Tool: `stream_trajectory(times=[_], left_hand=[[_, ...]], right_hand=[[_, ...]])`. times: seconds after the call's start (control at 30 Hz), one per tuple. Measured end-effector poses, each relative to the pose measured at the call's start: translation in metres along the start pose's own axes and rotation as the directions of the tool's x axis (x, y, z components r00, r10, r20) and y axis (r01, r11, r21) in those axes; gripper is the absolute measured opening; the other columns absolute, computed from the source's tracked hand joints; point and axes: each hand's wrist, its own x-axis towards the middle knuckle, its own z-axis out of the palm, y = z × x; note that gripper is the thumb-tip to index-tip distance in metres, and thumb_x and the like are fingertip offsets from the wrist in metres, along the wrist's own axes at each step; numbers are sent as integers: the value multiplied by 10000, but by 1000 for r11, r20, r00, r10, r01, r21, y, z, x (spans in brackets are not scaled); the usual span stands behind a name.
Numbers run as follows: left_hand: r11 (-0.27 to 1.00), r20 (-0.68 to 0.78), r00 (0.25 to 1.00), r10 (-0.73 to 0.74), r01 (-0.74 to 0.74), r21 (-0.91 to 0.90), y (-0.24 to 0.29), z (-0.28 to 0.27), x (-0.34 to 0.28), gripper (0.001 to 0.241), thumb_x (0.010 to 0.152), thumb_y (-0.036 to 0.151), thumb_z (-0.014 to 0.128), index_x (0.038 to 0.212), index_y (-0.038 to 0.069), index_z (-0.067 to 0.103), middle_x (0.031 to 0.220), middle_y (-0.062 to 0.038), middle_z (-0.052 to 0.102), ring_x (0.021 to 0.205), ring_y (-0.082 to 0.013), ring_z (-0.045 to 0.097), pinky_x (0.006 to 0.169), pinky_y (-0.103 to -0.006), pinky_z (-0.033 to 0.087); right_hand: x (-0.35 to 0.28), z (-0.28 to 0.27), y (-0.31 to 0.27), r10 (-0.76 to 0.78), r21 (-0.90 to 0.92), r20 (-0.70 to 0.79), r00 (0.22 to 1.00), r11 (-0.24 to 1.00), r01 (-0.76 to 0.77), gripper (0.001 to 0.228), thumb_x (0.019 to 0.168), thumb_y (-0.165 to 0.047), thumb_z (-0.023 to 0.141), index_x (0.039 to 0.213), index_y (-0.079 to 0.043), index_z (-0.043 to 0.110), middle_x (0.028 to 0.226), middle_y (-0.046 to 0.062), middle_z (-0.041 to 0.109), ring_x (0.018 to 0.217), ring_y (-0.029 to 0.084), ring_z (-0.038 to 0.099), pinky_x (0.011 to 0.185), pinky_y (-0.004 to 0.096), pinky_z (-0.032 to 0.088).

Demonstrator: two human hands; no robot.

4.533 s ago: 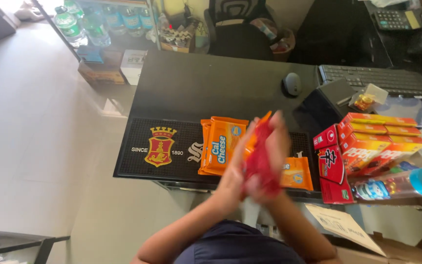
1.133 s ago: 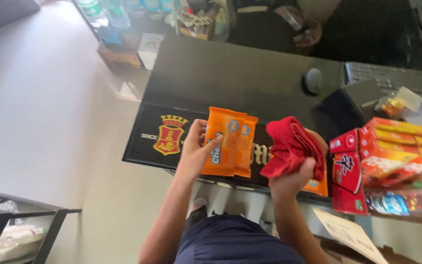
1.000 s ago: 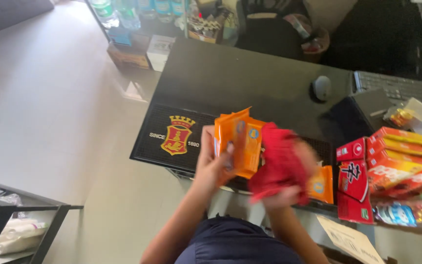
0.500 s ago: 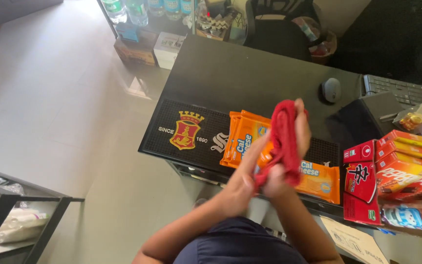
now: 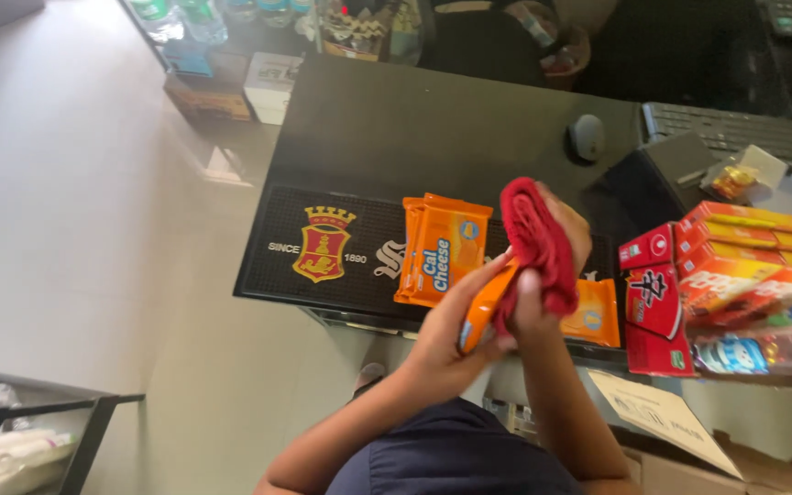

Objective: The recorder wipes down snack packages with a cloth and places them onto shelves in a store.

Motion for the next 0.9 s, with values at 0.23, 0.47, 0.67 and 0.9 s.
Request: stream_trajectory(times=[0.23,0.47,0.67,0.9], left_hand=[[998,-195,979,-58,50,-45,-13,-9,15,687,971,61,763,1558,10,408,1422,-176,610,1309,-246,637,1107,-381,529],[951,-23,991,133,-121,285,-14,29,24,848,987,257,642,1666,7,200,1645,-224,279,1542,-367,300,1276,-446,284],[977,31,977,212,-213,16,-25,47,38,861,1101,588,364,1697,1,159,1742,-221,143,1636,-370,166,1332,-439,127],[990,89,989,122,-115,-83,-22,72,46,880,1108,623,341,1693,-5,146,1745,-234,141,1651,-378,150,1365,-460,98]], right_hand=[[-78,-47,22,497,740,242,833,460,-490,877,914,-471,744,1563,-7,380,1513,179,544,1360,321,558,1142,483,459],[-48,-32,-43,351,419,-16,936,852,-312,927,939,-507,727,1622,-51,298,1611,181,404,1454,300,441,1256,466,346],[-96,-45,-20,224,353,82,971,905,-239,1035,963,-582,661,1679,-59,128,1726,168,197,1602,313,221,1327,482,196],[-120,-32,-19,168,-449,-93,981,873,-192,1013,940,-622,579,1662,-60,145,1717,158,186,1603,309,186,1307,478,154]])
